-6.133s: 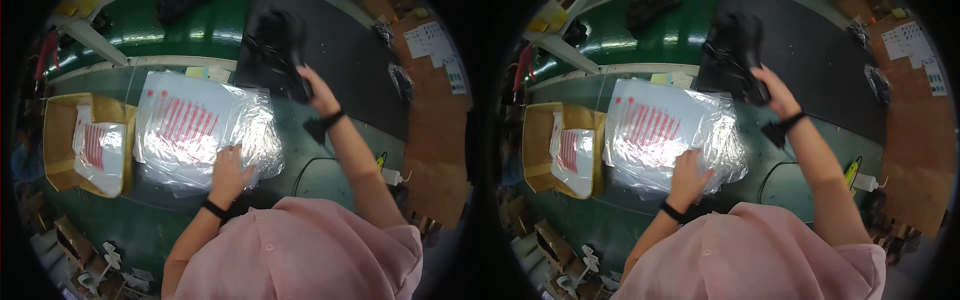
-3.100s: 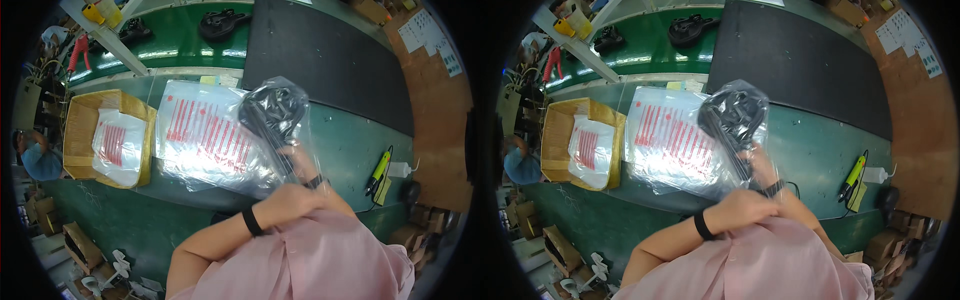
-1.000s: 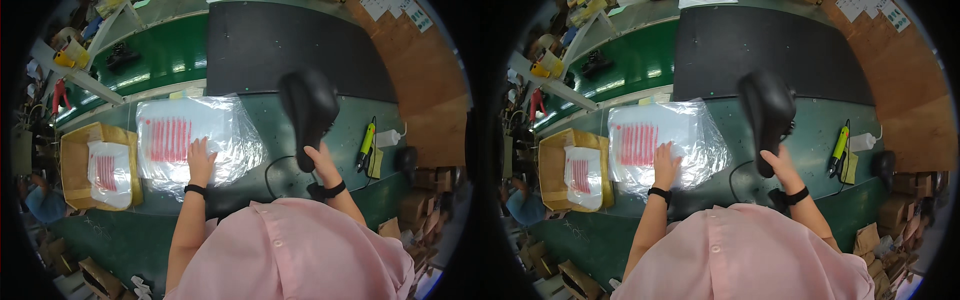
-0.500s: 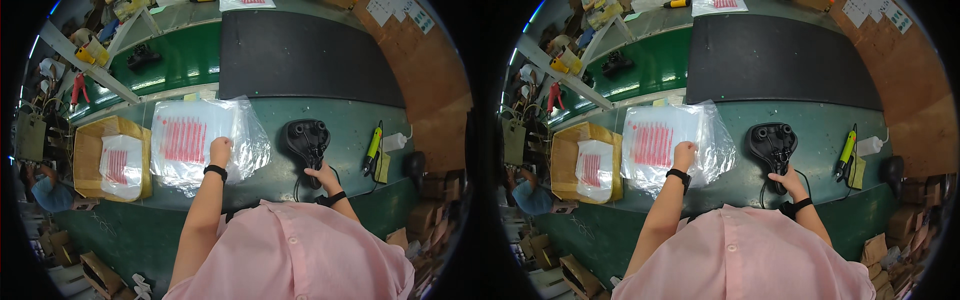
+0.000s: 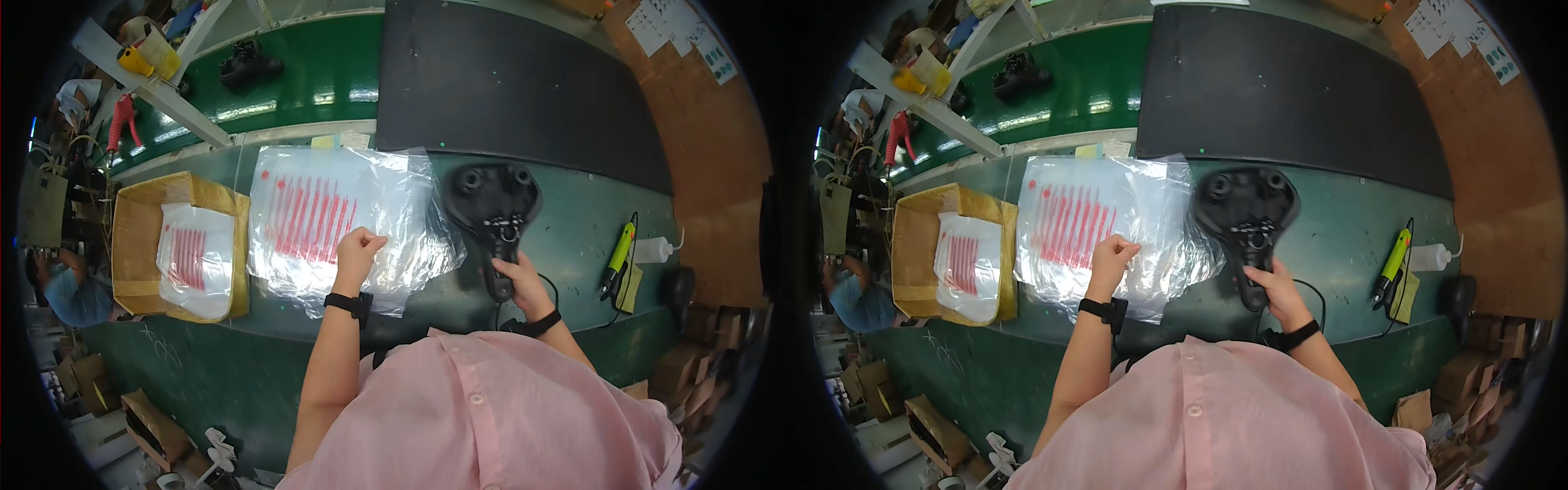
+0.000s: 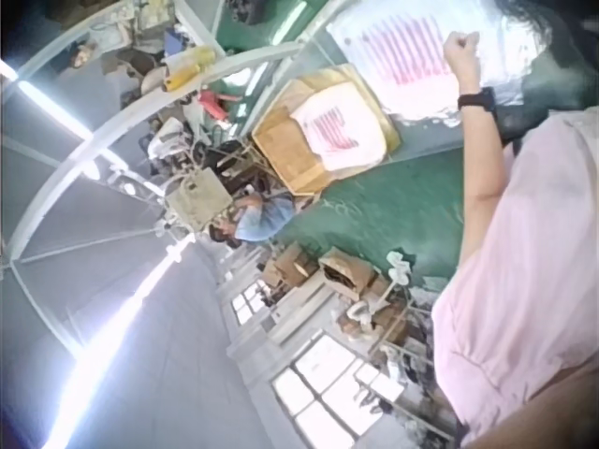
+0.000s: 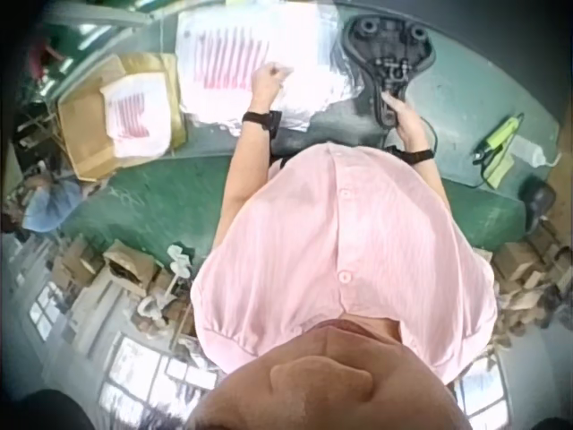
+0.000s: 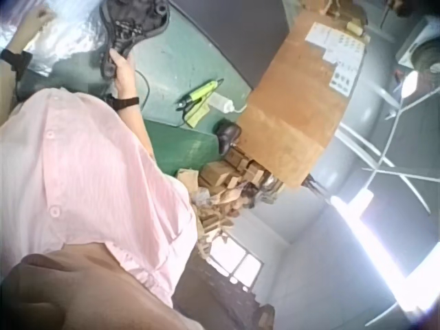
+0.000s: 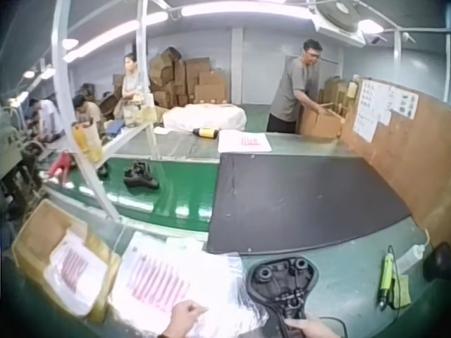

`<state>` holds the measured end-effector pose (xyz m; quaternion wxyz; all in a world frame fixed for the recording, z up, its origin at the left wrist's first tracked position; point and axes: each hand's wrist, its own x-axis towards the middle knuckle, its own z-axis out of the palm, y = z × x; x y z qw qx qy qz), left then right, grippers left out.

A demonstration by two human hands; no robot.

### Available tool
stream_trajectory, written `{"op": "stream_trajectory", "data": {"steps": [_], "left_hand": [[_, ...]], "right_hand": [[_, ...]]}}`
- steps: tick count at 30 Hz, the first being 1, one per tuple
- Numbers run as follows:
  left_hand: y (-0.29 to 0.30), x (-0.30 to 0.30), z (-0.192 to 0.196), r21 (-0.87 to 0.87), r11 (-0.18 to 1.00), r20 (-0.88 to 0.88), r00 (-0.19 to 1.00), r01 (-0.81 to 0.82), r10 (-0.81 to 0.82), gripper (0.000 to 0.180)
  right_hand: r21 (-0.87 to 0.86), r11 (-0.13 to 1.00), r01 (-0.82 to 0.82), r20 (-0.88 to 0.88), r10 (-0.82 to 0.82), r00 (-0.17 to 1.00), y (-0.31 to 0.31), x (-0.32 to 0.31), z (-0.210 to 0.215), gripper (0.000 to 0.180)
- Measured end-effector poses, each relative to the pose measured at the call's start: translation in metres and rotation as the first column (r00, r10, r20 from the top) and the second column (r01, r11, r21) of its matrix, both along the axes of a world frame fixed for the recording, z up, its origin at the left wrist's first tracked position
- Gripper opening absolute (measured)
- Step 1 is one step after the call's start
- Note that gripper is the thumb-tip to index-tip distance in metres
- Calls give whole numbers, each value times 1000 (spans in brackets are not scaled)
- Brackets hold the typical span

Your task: The person repeatedly picks up black bicycle seats from a table, places each into a clear plastic bag, and sets the packaged seat aside. The person handles the seats one at a time, turning them over to inspect the underside before bagging. The process continues with multiple seats throughout the clip.

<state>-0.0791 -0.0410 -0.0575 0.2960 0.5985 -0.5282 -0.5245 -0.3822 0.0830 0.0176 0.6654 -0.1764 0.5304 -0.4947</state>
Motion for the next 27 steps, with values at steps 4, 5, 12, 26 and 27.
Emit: {"op": "stream_trajectory", "data": {"steps": [4, 5, 12, 26, 27], "left_hand": [[-4, -15, 19, 49, 993, -53, 994, 103, -100, 15], [-4, -24, 32, 88, 991, -101, 990, 105, -96, 15], [-4, 63, 19, 214, 958, -577, 766, -193, 283, 5], [12, 45, 29, 208, 969, -321, 926, -135, 198, 16], [16, 30, 25, 181, 945, -423, 846, -273, 325, 18]], "right_hand": [[-55, 992, -118, 216, 127, 968, -50, 61, 3, 50], [-51, 987, -150, 304, 158, 939, -63, 74, -14, 48], [23, 994, -110, -4, 110, 994, -125, 115, -70, 47], [-401, 752, -524, -757, 51, 652, -75, 94, 41, 62], [-386, 747, -541, -785, 41, 618, -71, 100, 27, 59]]}}
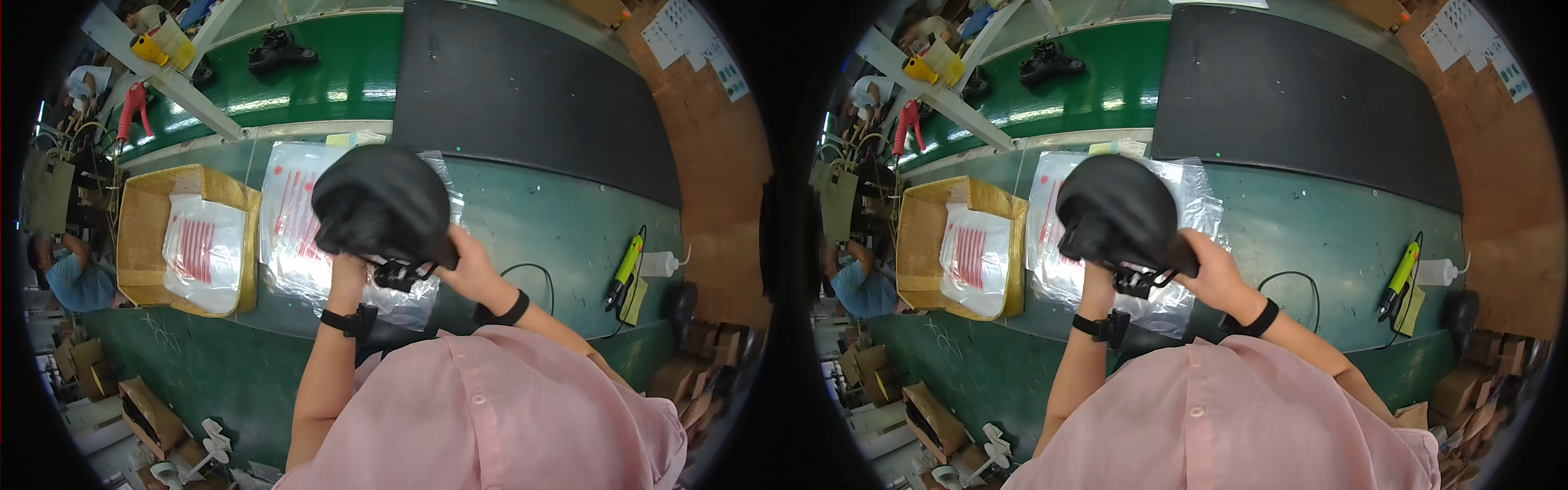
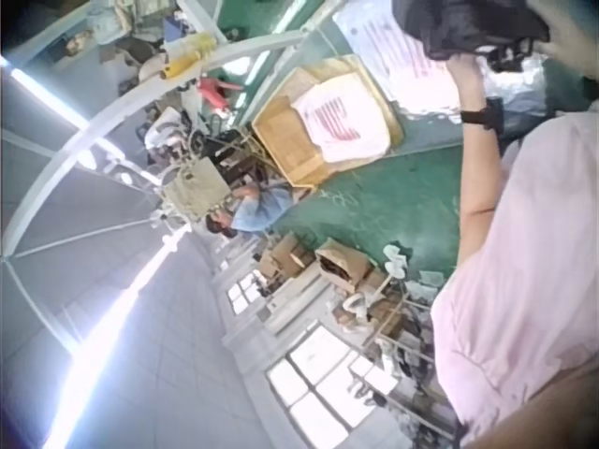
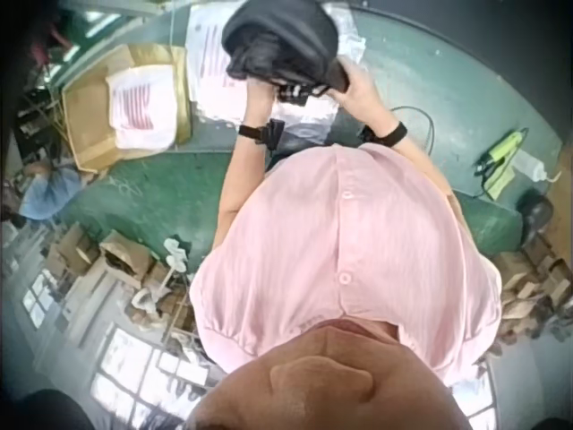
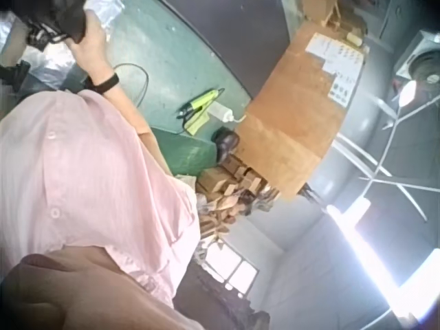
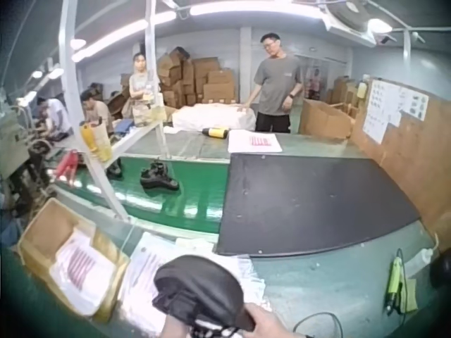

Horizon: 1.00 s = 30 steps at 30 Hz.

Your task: The person repeatedly picks up black bicycle seats from a table, places each into a clear plastic bag, and sets the packaged seat aside. The person handles the seats one at a time, turning them over to inspect the underside before bagging. The process continues with multiple seats throughout the clip.

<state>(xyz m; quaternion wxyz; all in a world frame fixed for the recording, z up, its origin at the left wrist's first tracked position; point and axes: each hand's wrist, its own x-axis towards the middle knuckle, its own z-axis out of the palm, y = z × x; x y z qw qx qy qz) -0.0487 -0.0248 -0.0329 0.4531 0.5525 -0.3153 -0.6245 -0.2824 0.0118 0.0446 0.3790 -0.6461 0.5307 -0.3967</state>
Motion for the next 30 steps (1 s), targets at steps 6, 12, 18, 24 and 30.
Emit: {"op": "stream_trajectory", "data": {"steps": [6, 12, 18, 24, 30], "left_hand": [[11, 30, -21, 164, 947, -246, 918, -277, 311, 31], [8, 18, 84, -488, 872, 289, 949, 31, 128, 23], [55, -8, 123, -364, 720, 728, 663, 591, -176, 20], [105, -124, 162, -462, 158, 779, 484, 873, -398, 34], [49, -104, 112, -362, 465, 513, 589, 808, -624, 40]], "right_hand": [[46, 996, -83, -389, 94, 917, 8, 9, -32, 48], [122, 967, -225, -577, 253, 776, 9, 5, -23, 42], [543, 830, -131, 149, 58, 987, 13, -6, -21, 50], [563, 826, 30, 386, -295, 874, 18, -20, -69, 66], [421, 876, 236, 276, -371, 887, -41, -135, -6, 18]]}}
